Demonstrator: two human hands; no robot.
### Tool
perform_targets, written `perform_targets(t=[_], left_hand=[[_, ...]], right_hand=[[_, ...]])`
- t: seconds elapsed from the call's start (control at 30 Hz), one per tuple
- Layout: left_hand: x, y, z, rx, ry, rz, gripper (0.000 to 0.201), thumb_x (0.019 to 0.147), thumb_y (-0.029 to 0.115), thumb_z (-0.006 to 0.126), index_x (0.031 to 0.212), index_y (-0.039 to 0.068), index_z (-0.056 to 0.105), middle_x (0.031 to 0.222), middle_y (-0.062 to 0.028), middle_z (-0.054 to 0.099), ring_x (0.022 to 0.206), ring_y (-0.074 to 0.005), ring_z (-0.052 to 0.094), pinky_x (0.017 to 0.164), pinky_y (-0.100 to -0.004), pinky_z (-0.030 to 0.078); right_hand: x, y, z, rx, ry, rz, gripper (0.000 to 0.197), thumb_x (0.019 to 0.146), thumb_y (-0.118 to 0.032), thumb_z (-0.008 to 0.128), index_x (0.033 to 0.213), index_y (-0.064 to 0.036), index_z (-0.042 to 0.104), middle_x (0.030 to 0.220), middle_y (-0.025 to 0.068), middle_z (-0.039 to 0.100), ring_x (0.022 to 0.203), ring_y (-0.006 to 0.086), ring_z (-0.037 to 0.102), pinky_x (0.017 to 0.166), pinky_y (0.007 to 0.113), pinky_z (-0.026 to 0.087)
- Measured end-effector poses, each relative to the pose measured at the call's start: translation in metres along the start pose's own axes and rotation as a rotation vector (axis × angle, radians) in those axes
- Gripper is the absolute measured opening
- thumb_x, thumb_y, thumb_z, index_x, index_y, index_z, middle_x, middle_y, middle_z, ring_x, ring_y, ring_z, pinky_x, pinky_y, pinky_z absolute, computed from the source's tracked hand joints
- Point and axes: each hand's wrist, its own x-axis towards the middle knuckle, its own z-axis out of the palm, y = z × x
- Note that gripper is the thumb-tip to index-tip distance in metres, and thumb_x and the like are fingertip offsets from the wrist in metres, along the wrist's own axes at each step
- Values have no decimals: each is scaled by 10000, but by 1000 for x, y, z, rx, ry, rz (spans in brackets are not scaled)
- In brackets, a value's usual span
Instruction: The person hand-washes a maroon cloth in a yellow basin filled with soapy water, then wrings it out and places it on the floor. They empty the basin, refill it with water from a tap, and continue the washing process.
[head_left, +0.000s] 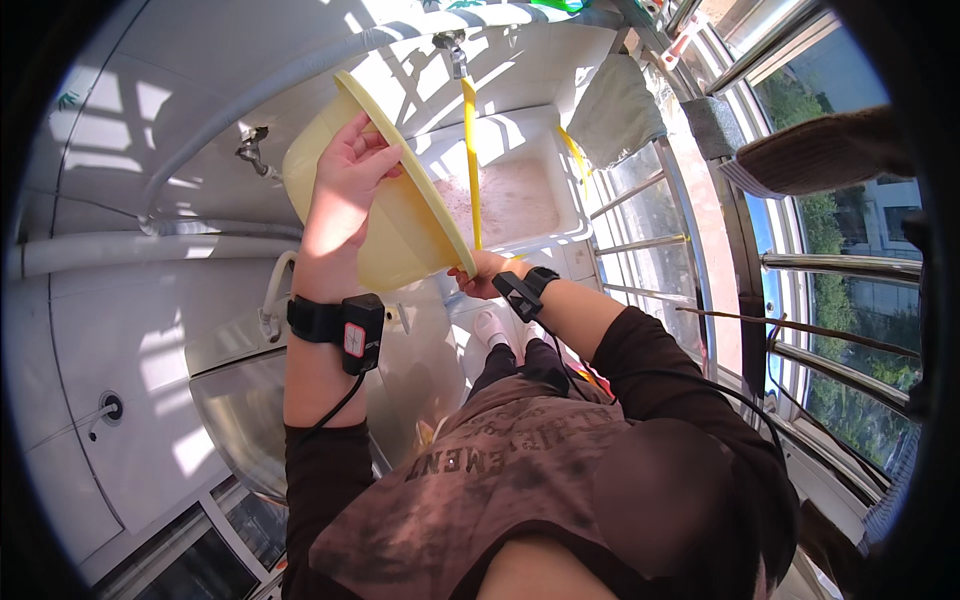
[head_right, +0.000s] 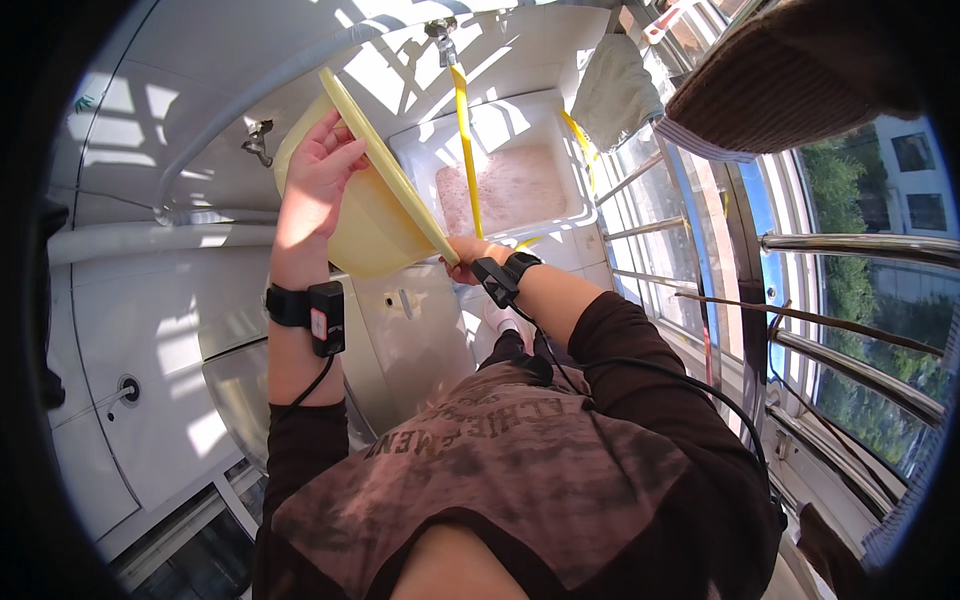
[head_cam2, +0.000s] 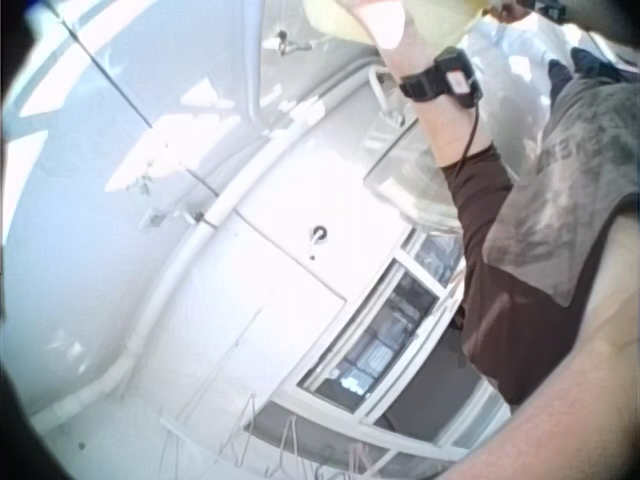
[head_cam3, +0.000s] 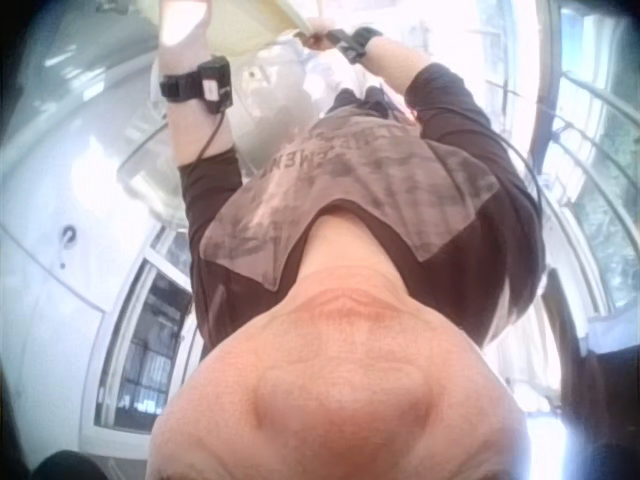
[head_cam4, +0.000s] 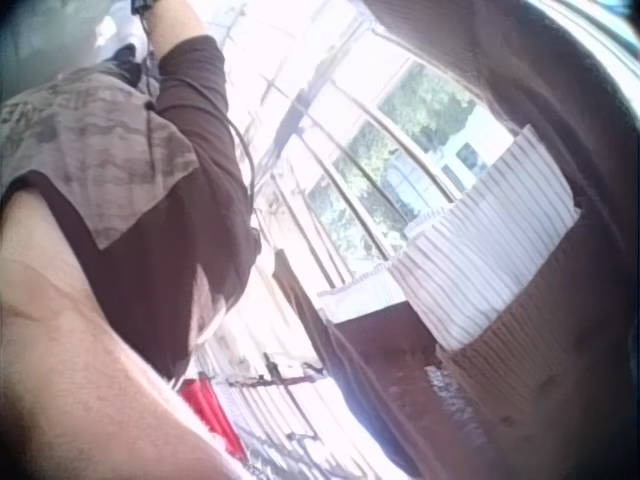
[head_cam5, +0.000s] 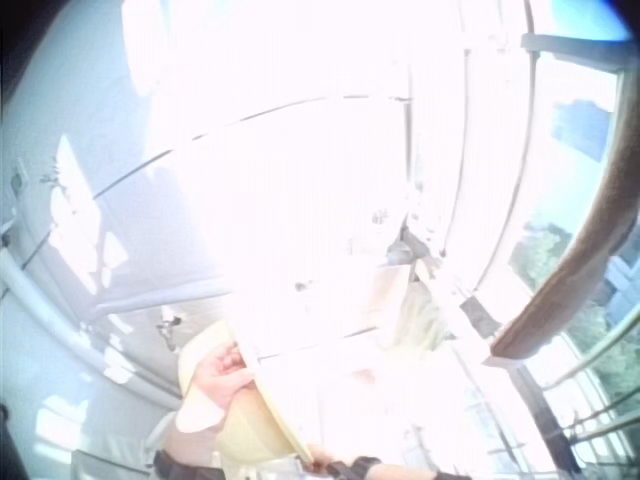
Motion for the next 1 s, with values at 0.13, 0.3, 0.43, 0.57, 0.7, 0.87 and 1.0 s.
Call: perform_targets(t=[0.13,0.3,0.43,0.57,0.7,0.87,1.0], left_hand=[[-4,-1,-1,15,-11,18,484,860,14,576,1318,-26,424,1066,-76,607,876,-123,571,763,-247,449],[-10,-1,-4,18,-24,21,466,861,25,578,1303,-20,437,1057,-72,610,870,-124,572,752,-243,445],[-15,-3,-4,6,-9,13,448,863,27,572,1290,-23,445,1040,-67,609,860,-123,570,746,-242,443],[-19,-8,-7,-16,1,2,434,864,18,563,1281,-24,451,1006,-59,603,840,-121,561,744,-244,443],[-21,-11,-11,-79,29,21,450,828,16,612,1253,-35,476,943,-57,609,792,-110,586,697,-222,467],[-23,-13,-14,-81,25,21,450,834,15,603,1263,-28,472,950,-57,611,807,-116,587,713,-230,469],[-28,-14,-19,-81,21,15,456,840,24,600,1274,-21,468,965,-60,612,820,-120,585,734,-246,468]], right_hand=[[3,3,0,10,40,29,261,877,-244,641,905,-34,487,584,-24,473,484,59,496,389,164,368],[9,8,-3,22,96,64,248,871,-226,645,898,-27,499,582,-13,475,478,71,495,389,170,358],[8,14,-6,-19,68,56,236,871,-216,640,898,-25,504,582,-14,476,475,76,490,387,172,349],[9,18,-8,-47,79,73,238,874,-222,635,897,-23,506,583,-13,474,476,76,482,385,175,339],[13,21,-10,-39,130,104,235,886,-227,621,904,-21,508,583,-11,474,478,75,477,386,175,333],[18,24,-12,-63,114,90,238,892,-229,616,919,-17,511,581,-9,481,476,76,477,388,170,330],[18,25,-13,-76,71,83,248,882,-243,630,905,-29,507,568,-19,480,467,72,471,386,168,328]])
